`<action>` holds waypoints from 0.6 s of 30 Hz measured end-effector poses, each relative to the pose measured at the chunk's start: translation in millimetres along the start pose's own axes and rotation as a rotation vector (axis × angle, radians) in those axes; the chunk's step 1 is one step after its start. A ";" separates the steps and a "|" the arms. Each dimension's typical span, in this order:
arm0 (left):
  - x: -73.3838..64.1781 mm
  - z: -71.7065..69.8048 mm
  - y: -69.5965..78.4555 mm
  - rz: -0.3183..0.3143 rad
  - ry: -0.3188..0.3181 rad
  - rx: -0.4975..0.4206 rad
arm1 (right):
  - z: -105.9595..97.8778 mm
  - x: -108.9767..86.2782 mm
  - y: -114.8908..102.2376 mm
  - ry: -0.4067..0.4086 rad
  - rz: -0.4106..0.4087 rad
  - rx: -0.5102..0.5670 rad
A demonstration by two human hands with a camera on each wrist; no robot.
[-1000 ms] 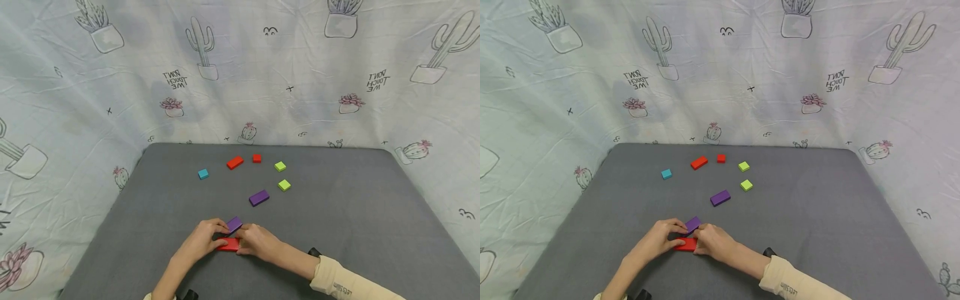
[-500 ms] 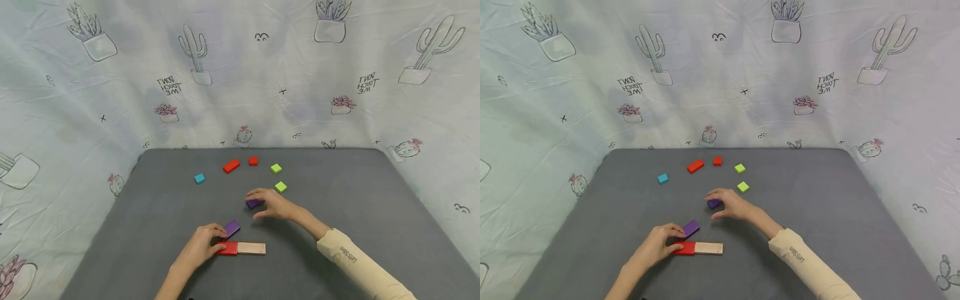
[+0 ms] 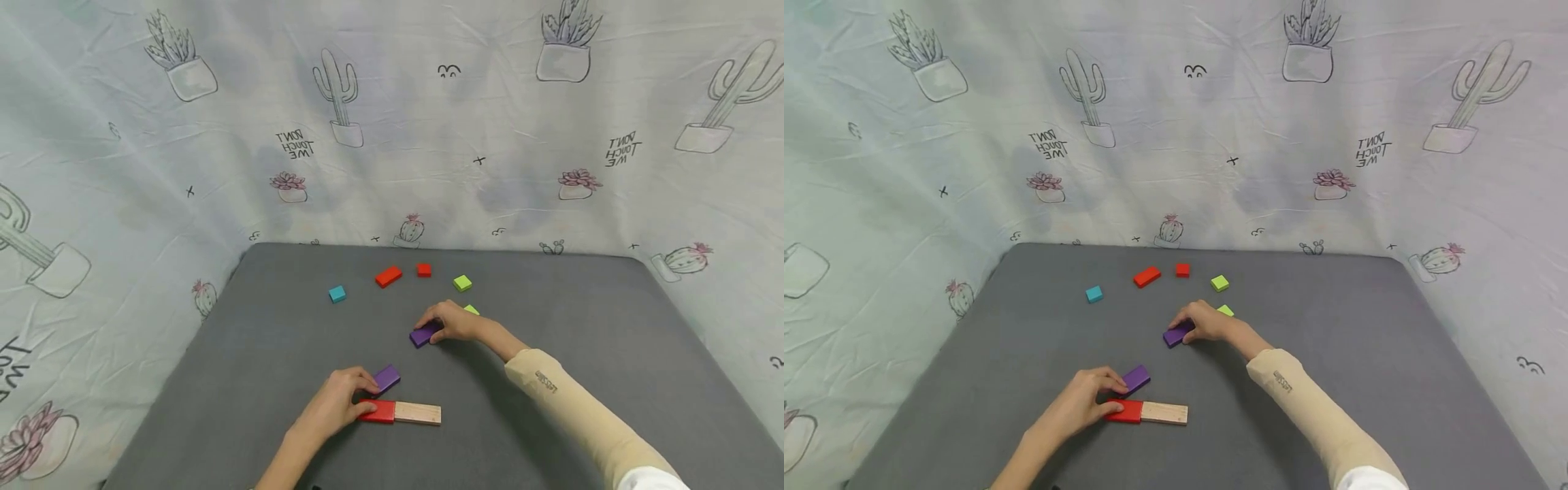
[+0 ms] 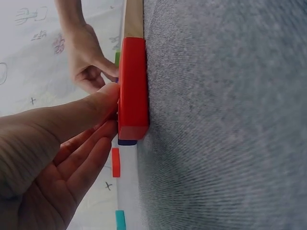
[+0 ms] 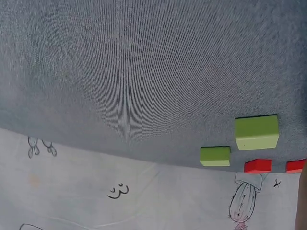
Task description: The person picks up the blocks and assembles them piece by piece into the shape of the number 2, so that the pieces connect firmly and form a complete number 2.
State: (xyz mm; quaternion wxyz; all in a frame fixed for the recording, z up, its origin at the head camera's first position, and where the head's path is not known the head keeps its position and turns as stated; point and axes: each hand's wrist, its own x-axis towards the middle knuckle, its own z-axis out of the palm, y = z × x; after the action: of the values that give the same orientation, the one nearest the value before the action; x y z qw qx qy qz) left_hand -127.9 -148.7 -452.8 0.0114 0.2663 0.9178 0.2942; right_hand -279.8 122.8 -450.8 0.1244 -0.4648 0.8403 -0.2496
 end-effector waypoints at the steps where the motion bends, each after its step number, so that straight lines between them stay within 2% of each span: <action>1: 0.3 -0.3 -0.3 0.002 0.004 0.003 | 0.0 1.1 0.9 0.003 -0.011 -0.003; 11: 0.3 -0.9 0.8 -0.004 0.000 0.012 | -4.2 7.9 -1.9 -0.045 -0.065 -0.069; 18: 0.4 -2.2 1.6 -0.010 -0.005 0.015 | -11.4 9.4 -8.1 -0.023 -0.077 -0.066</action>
State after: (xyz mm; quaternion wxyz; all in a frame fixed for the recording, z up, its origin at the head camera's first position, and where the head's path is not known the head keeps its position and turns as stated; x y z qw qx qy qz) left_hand -127.9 -148.6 -450.0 0.0132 0.2627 0.9212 0.2866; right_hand -284.0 114.8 -436.6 0.1089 -0.5035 0.8281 -0.2211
